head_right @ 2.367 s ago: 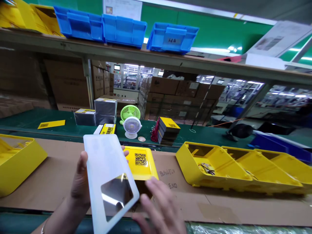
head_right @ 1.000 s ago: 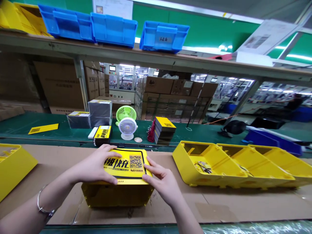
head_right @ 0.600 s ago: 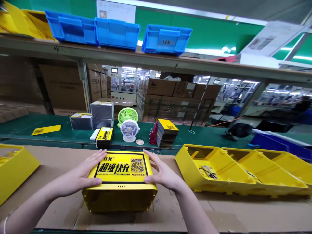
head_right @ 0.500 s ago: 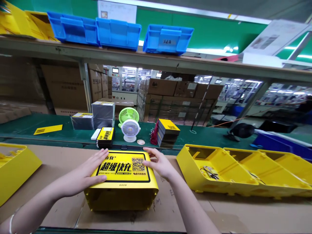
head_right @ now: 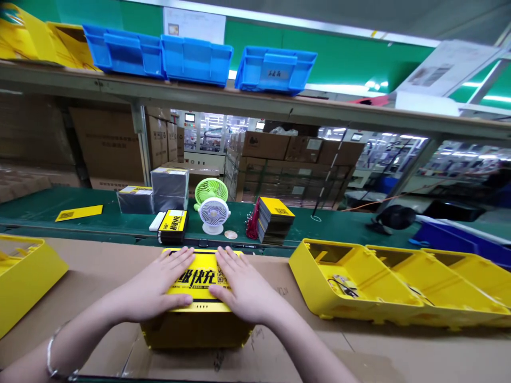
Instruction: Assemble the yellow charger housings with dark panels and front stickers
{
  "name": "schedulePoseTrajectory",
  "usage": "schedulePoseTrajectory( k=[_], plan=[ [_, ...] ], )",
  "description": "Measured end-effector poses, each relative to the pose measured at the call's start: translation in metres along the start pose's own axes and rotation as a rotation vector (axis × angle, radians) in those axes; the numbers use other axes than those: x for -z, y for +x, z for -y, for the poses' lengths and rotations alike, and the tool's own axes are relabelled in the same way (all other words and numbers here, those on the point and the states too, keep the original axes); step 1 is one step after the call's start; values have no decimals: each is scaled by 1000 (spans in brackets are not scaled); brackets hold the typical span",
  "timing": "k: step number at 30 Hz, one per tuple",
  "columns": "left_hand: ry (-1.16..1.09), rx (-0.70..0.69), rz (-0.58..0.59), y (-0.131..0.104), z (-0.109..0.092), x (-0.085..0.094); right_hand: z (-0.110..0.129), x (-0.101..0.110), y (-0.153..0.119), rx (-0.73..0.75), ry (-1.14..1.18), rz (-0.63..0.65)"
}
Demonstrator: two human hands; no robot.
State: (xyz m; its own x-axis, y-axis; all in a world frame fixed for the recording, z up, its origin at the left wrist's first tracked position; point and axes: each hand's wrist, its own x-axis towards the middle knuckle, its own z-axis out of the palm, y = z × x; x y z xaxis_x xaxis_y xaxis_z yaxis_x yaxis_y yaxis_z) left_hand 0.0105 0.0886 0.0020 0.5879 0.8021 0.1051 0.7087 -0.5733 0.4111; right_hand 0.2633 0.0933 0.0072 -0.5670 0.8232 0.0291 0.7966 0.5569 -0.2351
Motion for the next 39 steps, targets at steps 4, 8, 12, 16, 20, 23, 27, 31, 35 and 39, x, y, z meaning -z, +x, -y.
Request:
schedulePoseTrajectory(
  k=[4,8,12,16,20,23,27,31,35,39],
  plan=[
    [-68,78,-18,-14,13,5,-21,2,-8,-231,-16,-45],
    [-39,80,-98,0,-4,-9,-2,-8,5,-187,-67,-70],
    [0,5,-74,18,-21,-18,24,-14,18,67,-59,-32],
    [-2,-3,-34,13,-10,-8,18,-4,11,70,7,0],
    [-150,80,-36,-12,8,4,-7,6,-16,-57,228,-4],
    [-375,150,-92,-39,16,-6,-28,-3,-41,-116,592,-55],
    [-750,267,-202,-74,30,-58,-43,-58,-64,-136,1016,-110],
    [-940,278,-153,-88,46,-117,-43,-125,-63,-462,913,-239],
    [-936,349,-220,-82,44,-117,-40,-120,-58,-456,636,-432],
    [-1095,289,-227,-55,28,-77,-33,-69,-60,-504,457,-533]
  ],
)
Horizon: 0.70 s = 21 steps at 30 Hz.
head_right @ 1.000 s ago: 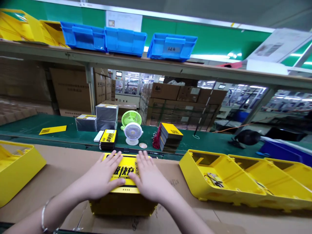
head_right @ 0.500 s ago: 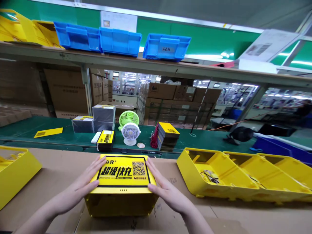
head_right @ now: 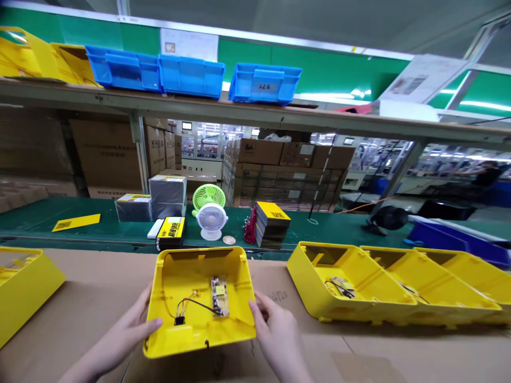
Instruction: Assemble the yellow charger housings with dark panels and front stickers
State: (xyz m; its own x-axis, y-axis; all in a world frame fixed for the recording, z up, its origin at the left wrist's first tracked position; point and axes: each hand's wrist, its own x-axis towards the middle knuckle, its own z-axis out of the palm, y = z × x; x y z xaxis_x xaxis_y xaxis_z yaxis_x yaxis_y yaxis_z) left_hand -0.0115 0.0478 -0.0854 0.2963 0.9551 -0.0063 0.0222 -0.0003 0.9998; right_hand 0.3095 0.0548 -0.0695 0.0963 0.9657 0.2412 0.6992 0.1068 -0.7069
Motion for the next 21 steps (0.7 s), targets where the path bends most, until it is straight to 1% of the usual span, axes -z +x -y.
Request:
schedulePoseTrajectory(
  k=[1,2,4,5,6,7,8,9,11,12,14,16,18,21],
  plan=[
    [-69,1,22,8,-9,-4,9,5,0,26,-41,-62],
    [-123,-4,28,17,-16,-10,18,7,-1,83,-88,-124],
    [-235,-7,14,35,-21,-26,35,-1,-9,277,-202,-210],
    [-292,-15,23,43,-20,-35,43,-10,-15,386,-267,-214],
    [-360,-30,48,49,-17,-44,49,-20,-20,487,-334,-192],
    [-427,-39,92,55,-12,-51,53,-30,-25,563,-401,-162],
    [-495,-36,145,59,-5,-58,55,-40,-28,603,-466,-150],
    [-555,-10,201,62,2,-63,53,-48,-29,611,-525,-156],
    [-623,91,275,64,18,-69,43,-57,-27,572,-610,-221],
    [-626,143,283,64,27,-71,35,-58,-24,544,-634,-265],
    [-592,199,238,63,41,-72,16,-53,-16,510,-663,-325],
    [-562,209,172,62,51,-73,-2,-44,-11,531,-692,-358],
    [-576,215,136,61,56,-71,-15,-37,-8,588,-730,-369],
    [-617,228,134,60,57,-67,-27,-32,-8,647,-759,-356]
  ],
)
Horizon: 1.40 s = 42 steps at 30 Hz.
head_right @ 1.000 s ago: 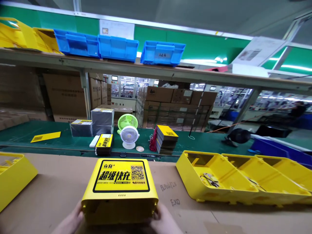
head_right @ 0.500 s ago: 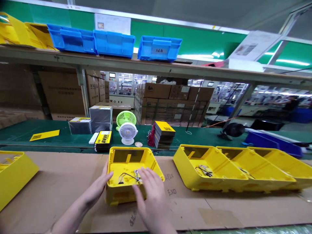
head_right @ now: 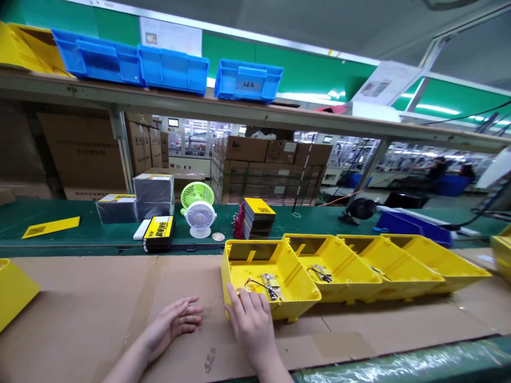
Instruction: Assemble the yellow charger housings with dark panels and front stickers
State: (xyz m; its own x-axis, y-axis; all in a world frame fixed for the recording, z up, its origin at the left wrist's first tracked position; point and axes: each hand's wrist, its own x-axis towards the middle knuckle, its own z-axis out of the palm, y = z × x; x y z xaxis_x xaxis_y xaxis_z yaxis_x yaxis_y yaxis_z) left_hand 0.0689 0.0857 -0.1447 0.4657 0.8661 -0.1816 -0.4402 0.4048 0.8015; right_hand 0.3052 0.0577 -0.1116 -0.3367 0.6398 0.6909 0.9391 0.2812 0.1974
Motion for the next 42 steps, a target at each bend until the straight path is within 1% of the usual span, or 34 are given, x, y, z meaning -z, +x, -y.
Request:
schedulePoseTrajectory(
  k=[8,12,15,19,23,25,29,31,33,35,36,38,39,42],
  plan=[
    [-35,37,20,-3,-3,12,-15,0,-14,50,27,9],
    [-25,49,36,-3,-3,12,-34,6,-27,65,3,14],
    [-14,58,37,-5,-5,10,-51,11,-31,24,-13,44],
    [4,62,29,-5,-6,9,-61,13,-23,-91,-31,74],
    [-4,65,32,-3,-5,10,-55,13,-10,-163,-65,108],
    [-16,67,28,-1,-4,11,-49,15,-3,-192,-50,88],
    [-34,75,12,3,-3,13,-44,22,24,-217,68,-12],
    [-52,84,7,5,-3,13,-50,21,45,-238,135,-38],
    [-70,93,5,5,-3,14,-64,14,70,-276,173,-28],
    [-80,96,5,6,-3,14,-86,-1,97,-329,155,34],
    [-82,97,7,6,-3,14,-98,-11,111,-364,120,89],
    [-82,105,6,8,-3,14,-124,-32,135,-429,26,240],
    [-82,111,4,10,-3,14,-136,-44,147,-444,6,285],
    [-79,130,-7,17,-1,15,-165,-74,177,-472,-23,369]
  ],
)
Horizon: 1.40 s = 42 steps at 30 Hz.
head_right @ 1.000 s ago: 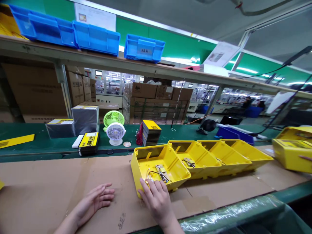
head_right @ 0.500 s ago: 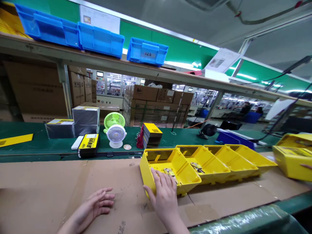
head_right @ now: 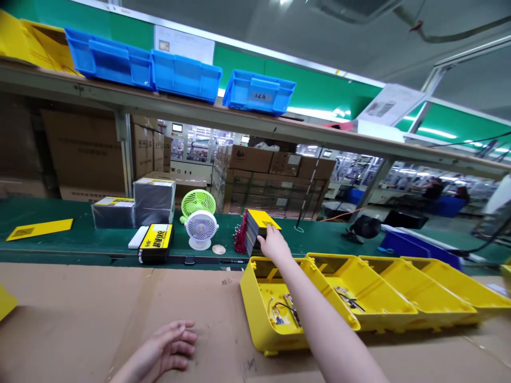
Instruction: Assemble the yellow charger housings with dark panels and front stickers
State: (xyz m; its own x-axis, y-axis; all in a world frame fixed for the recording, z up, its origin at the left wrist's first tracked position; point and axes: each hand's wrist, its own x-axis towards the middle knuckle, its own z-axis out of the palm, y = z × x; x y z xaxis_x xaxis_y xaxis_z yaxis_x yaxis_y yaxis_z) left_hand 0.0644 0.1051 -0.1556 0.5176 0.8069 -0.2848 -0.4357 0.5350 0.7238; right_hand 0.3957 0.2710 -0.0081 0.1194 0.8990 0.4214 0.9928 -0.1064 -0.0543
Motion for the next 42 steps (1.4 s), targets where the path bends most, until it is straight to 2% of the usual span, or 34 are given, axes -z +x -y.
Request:
schedulePoseTrajectory(
  k=[4,8,14,21,25,29,32,35,39,42],
  plan=[
    [-8,21,-13,13,6,6,1,-18,45,-35,-63,90],
    [7,43,-24,20,8,10,10,-31,66,-61,-131,147],
    [59,37,-61,21,-1,5,18,-35,69,-96,-237,165],
    [106,29,-93,22,-2,3,27,-32,71,-73,-321,134],
    [89,38,-95,20,-3,2,28,-29,70,-25,-338,123],
    [56,35,-63,19,-1,3,28,-19,61,91,-315,75],
    [35,30,-54,20,2,5,29,-6,51,203,-260,1],
    [25,38,-44,21,5,7,31,13,39,255,-185,-141],
    [16,37,-28,21,6,8,38,52,21,260,-81,-385],
    [8,19,-14,20,8,9,53,92,-4,363,115,-680]
  ],
)
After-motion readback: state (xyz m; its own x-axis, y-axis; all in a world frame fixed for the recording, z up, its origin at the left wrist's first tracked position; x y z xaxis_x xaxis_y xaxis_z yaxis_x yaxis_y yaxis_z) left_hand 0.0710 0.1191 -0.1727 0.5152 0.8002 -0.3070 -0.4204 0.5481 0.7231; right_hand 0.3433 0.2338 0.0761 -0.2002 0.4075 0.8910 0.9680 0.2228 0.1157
